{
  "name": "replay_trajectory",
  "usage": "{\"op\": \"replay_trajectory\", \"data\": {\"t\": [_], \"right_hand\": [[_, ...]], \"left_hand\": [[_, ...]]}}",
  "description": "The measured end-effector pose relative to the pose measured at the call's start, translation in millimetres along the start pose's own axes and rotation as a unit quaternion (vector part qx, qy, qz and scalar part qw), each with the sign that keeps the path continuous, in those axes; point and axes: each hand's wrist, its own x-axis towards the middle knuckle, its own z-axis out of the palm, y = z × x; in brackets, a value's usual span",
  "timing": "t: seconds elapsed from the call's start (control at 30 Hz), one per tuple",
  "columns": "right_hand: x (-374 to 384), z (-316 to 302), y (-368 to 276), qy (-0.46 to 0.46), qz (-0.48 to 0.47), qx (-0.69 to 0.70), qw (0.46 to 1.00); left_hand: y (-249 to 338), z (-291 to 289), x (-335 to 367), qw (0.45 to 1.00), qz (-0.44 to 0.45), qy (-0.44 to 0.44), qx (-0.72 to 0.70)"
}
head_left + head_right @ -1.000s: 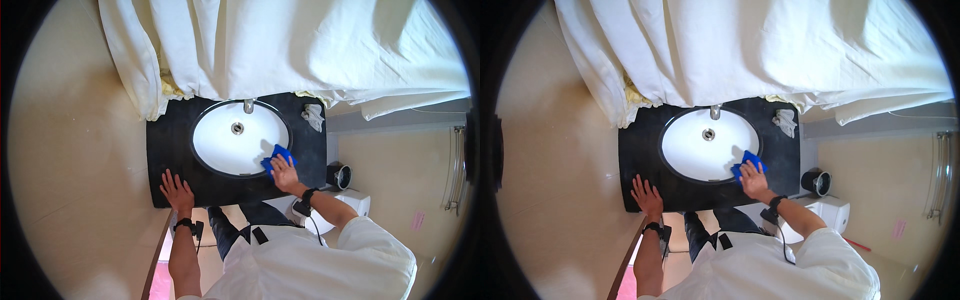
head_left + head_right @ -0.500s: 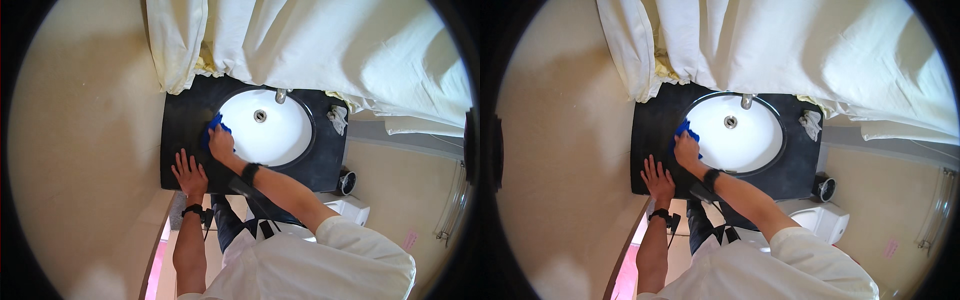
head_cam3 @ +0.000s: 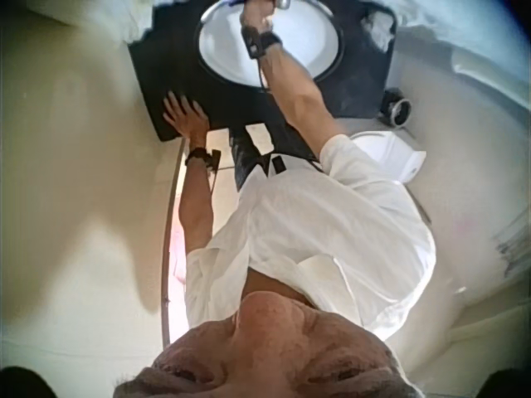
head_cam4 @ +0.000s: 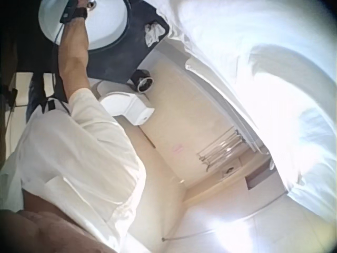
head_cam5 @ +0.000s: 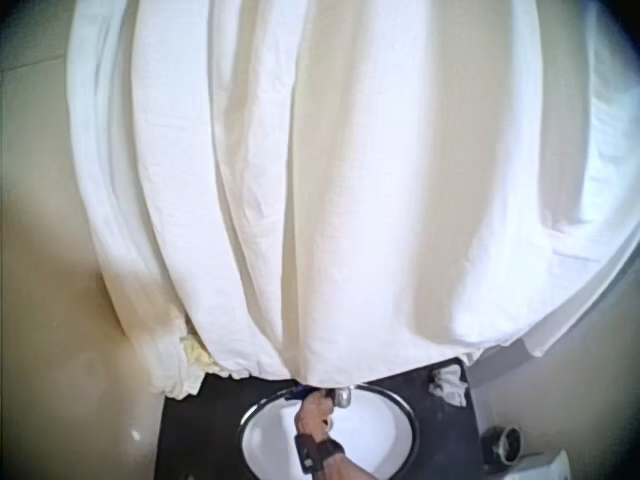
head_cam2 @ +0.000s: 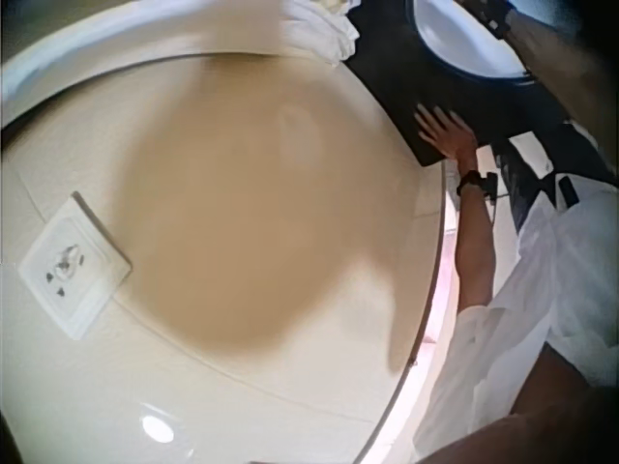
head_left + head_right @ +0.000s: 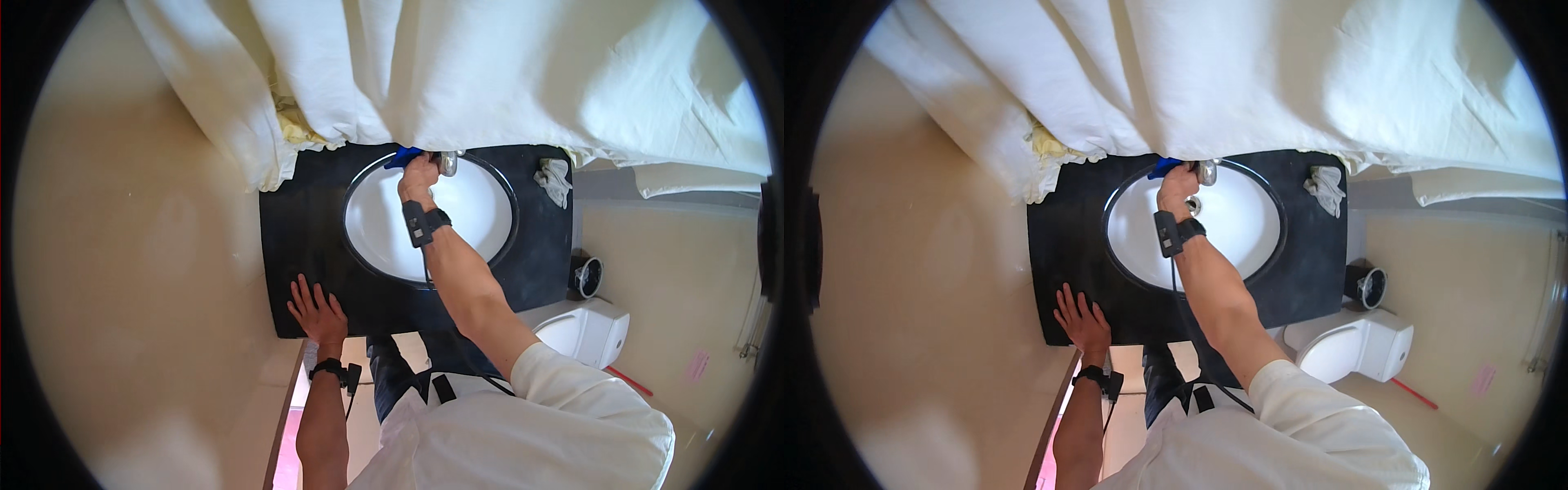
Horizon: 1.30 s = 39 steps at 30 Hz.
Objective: Cleaning the countertop, faucet, and doorframe in a bathroom using a blue cloth.
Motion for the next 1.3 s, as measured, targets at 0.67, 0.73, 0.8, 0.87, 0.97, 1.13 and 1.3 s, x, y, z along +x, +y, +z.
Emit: {"op": "replay_trajectory", "data": {"t": [0.67, 0.73, 0.8, 0.87, 0.97, 1.13, 1.3], "right_hand": [[71.9, -257.3, 13.8, -0.262, 0.299, 0.320, 0.860], [59.1, -276.6, 17.0, -0.314, 0.308, 0.291, 0.850], [52.3, -288.6, 19.6, -0.334, 0.315, 0.290, 0.840], [43.6, -303.3, 7.7, -0.374, 0.349, 0.243, 0.824], [46.4, -308.2, 6.3, -0.390, 0.343, 0.242, 0.819], [60.8, -279.3, -38.6, -0.440, 0.191, 0.258, 0.839], [52.8, -223.9, -128.2, -0.373, -0.245, 0.068, 0.892]], "left_hand": [[155.3, -55.3, 103.5, 0.918, 0.284, 0.076, -0.266], [213.1, -74.7, 152.5, 0.894, 0.362, 0.017, -0.265], [247.2, -80.0, 203.1, 0.891, 0.400, 0.015, -0.213], [253.5, -88.9, 248.6, 0.912, 0.383, -0.054, -0.137], [262.7, -104.9, 285.5, 0.923, 0.374, -0.047, -0.074], [251.5, -115.7, 314.8, 0.921, 0.361, -0.089, -0.114], [251.4, -115.1, 316.8, 0.923, 0.345, -0.136, -0.106]]}}
